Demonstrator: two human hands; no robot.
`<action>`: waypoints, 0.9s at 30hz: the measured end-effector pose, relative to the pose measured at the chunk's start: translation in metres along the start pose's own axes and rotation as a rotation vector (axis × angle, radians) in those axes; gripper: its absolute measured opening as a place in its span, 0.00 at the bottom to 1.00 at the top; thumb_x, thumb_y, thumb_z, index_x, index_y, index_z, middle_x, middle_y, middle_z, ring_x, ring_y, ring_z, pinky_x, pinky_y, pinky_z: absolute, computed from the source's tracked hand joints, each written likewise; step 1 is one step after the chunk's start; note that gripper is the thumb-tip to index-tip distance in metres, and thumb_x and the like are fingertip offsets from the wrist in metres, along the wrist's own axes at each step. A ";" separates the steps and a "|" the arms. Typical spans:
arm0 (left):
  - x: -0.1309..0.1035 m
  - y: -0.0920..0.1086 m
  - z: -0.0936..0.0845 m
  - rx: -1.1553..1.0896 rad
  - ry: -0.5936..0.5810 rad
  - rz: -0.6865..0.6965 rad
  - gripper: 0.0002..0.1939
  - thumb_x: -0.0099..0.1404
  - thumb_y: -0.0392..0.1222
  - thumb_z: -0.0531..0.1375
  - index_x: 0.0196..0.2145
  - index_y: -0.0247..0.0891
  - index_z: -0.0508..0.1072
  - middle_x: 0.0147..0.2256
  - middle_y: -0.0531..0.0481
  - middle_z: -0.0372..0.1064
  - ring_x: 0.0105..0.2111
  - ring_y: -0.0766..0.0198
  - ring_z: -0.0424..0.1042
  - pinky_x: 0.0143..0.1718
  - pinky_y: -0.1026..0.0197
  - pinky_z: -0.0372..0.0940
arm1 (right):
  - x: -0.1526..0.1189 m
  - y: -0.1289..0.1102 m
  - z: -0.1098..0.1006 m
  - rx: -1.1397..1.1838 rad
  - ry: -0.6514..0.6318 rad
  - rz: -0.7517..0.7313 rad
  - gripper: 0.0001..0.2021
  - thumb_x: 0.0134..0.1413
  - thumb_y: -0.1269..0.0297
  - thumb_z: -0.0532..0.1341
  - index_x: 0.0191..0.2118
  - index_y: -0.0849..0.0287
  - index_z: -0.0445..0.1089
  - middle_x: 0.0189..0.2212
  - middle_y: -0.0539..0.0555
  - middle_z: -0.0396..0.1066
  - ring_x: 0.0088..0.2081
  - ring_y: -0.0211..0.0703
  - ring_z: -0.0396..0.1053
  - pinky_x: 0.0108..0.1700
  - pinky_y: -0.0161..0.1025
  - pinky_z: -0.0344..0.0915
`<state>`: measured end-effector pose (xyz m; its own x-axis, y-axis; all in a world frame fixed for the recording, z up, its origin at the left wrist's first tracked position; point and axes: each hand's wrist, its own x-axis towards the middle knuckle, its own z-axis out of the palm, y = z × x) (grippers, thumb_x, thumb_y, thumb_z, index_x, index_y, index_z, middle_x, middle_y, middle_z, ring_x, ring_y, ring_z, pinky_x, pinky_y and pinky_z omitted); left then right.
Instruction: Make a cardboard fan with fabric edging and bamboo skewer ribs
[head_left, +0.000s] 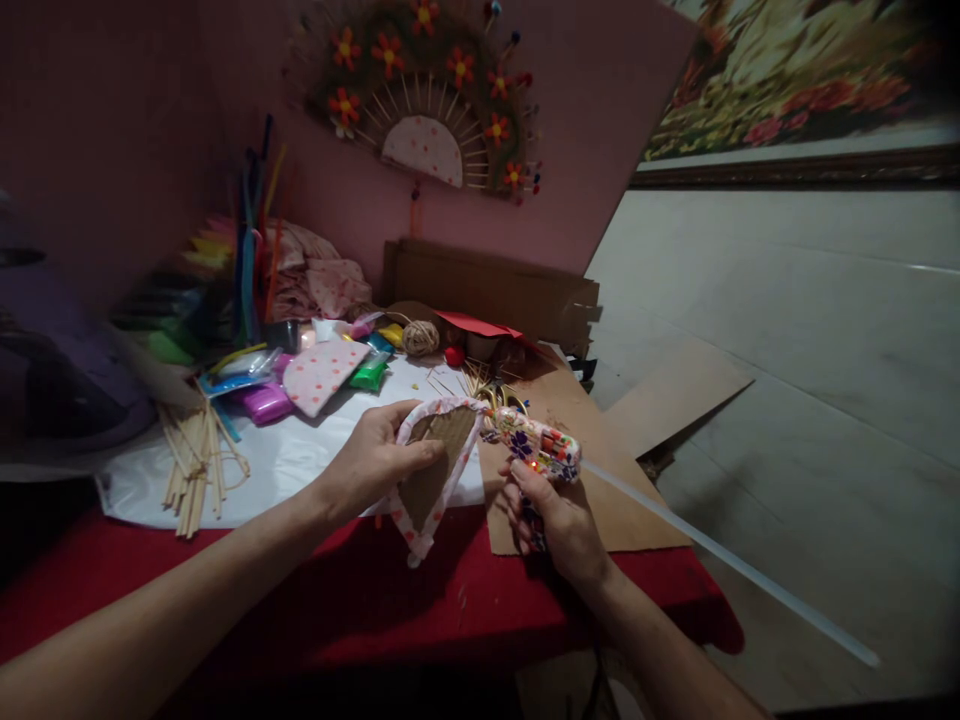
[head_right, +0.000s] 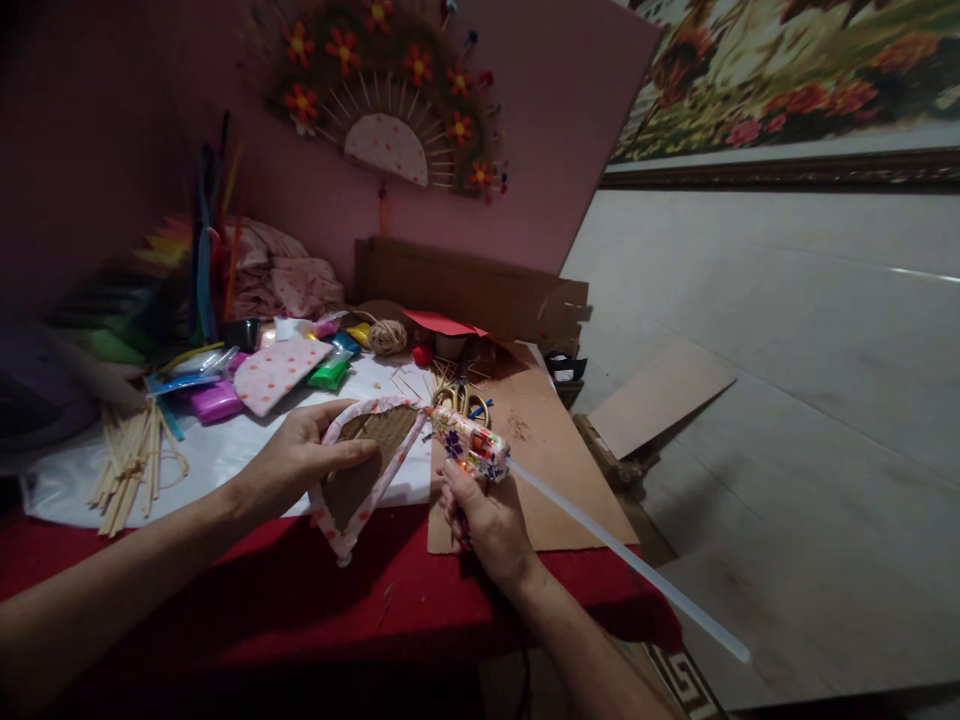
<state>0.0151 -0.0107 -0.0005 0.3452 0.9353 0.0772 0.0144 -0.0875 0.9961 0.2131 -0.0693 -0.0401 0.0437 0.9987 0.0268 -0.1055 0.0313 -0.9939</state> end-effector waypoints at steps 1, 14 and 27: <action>0.000 0.000 0.000 0.003 0.005 0.000 0.16 0.46 0.39 0.63 0.36 0.35 0.74 0.30 0.50 0.73 0.27 0.63 0.69 0.27 0.63 0.63 | 0.000 0.000 0.000 -0.006 0.004 -0.006 0.18 0.51 0.50 0.60 0.33 0.63 0.67 0.15 0.44 0.58 0.12 0.28 0.54 0.11 0.28 0.54; 0.000 0.000 0.000 0.004 0.027 0.006 0.15 0.46 0.38 0.63 0.35 0.35 0.74 0.30 0.49 0.72 0.27 0.63 0.68 0.28 0.63 0.62 | -0.002 0.003 0.000 -0.045 -0.025 -0.041 0.16 0.54 0.52 0.58 0.32 0.63 0.67 0.14 0.44 0.57 0.12 0.29 0.54 0.12 0.29 0.54; -0.001 0.000 0.000 0.007 -0.018 0.022 0.17 0.49 0.39 0.63 0.38 0.34 0.72 0.30 0.51 0.71 0.28 0.64 0.68 0.29 0.63 0.62 | -0.001 0.007 0.000 -0.080 0.002 -0.084 0.17 0.55 0.53 0.58 0.25 0.62 0.64 0.11 0.43 0.54 0.11 0.29 0.52 0.12 0.29 0.52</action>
<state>0.0152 -0.0115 -0.0010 0.3625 0.9268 0.0977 0.0131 -0.1099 0.9939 0.2128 -0.0700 -0.0473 0.0512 0.9926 0.1098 -0.0213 0.1110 -0.9936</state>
